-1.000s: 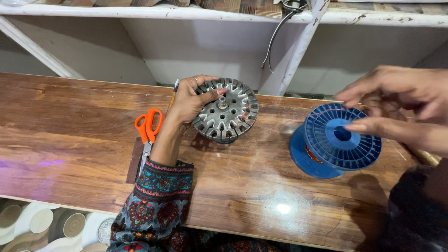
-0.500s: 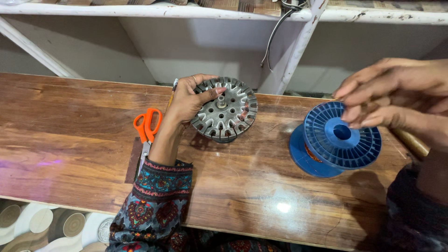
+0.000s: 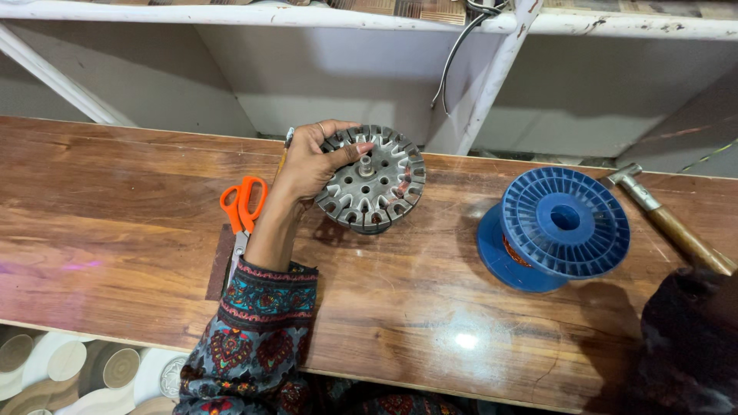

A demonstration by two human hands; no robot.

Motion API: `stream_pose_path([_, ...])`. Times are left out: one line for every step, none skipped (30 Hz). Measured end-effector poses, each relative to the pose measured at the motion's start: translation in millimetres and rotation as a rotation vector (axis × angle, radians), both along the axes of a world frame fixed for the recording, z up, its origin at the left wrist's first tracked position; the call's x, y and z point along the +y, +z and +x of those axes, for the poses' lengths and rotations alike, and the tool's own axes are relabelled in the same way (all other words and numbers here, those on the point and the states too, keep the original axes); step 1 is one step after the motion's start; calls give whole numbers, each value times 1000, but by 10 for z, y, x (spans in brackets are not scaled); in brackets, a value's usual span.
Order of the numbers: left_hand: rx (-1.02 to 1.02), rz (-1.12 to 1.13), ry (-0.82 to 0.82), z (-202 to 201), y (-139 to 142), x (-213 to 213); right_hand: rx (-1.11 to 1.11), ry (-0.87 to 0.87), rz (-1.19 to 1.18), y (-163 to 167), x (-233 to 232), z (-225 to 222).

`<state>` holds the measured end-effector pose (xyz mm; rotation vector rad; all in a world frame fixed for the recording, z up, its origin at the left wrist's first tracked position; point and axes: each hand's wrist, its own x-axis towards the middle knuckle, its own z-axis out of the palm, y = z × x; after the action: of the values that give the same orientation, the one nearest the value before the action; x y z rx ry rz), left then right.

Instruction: The person winds copper wire from a blue spool into the slots of a metal stator component. They repeatedly pull wire from the spool, thread it through the stator slots, and adjust the wire placement by hand.

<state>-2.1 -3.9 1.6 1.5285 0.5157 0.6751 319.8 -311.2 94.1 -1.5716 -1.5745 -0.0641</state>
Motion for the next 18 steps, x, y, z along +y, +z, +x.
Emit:
stream_pose_path([2,2,0,-1,2,0,-19,-38,17,-7,32,-103])
stream_pose_path([5,4,-1,-4,4,1,-45,-75,39,49,45,-194])
stream_pose_path([10,7,-4,1,4,-1,-69,-124,65,87,63,-311])
stream_pose_path([-5,0,-17,-7,3,-1,-124,-170,107,113,87,-468])
stream_pose_path([-22,-8,-29,-5,3,0,-180,-216,158,117,124,-656])
stream_pose_path([-42,-14,-39,-3,2,4,-220,-250,222,128,153,-857])
stream_pose_path([-38,-6,-38,2,-1,5,-218,-209,289,130,177,-1070])
stream_pose_path([-34,2,-34,-5,-5,7,-238,-182,335,119,212,-1286])
stream_pose_path([-30,11,-31,-7,-8,12,-220,-95,349,80,266,-1500])
stream_pose_path([-30,6,-27,-10,-13,14,-254,16,286,34,340,-1684])
stream_pose_path([-30,1,-24,-5,-19,15,-321,87,238,-32,422,-1840])
stream_pose_path([-29,-5,-23,-9,-24,16,-480,45,210,-107,512,-1973])
stream_pose_path([-28,4,-26,-6,-27,18,-511,28,161,-168,601,-2016])
stream_pose_path([-28,12,-29,-6,-30,19,-542,12,110,-228,675,-2020])
stream_pose_path([-29,23,-29,1,-31,21,-496,18,34,-282,726,-1986])
stream_pose_path([-31,17,-31,-3,-30,24,-453,25,-40,-333,770,-1941])
stream_pose_path([-33,11,-31,-4,-29,24,-409,33,-113,-384,778,-1896])
stream_pose_path([-35,3,-31,-4,-28,24,-402,16,-166,-427,771,-1853])
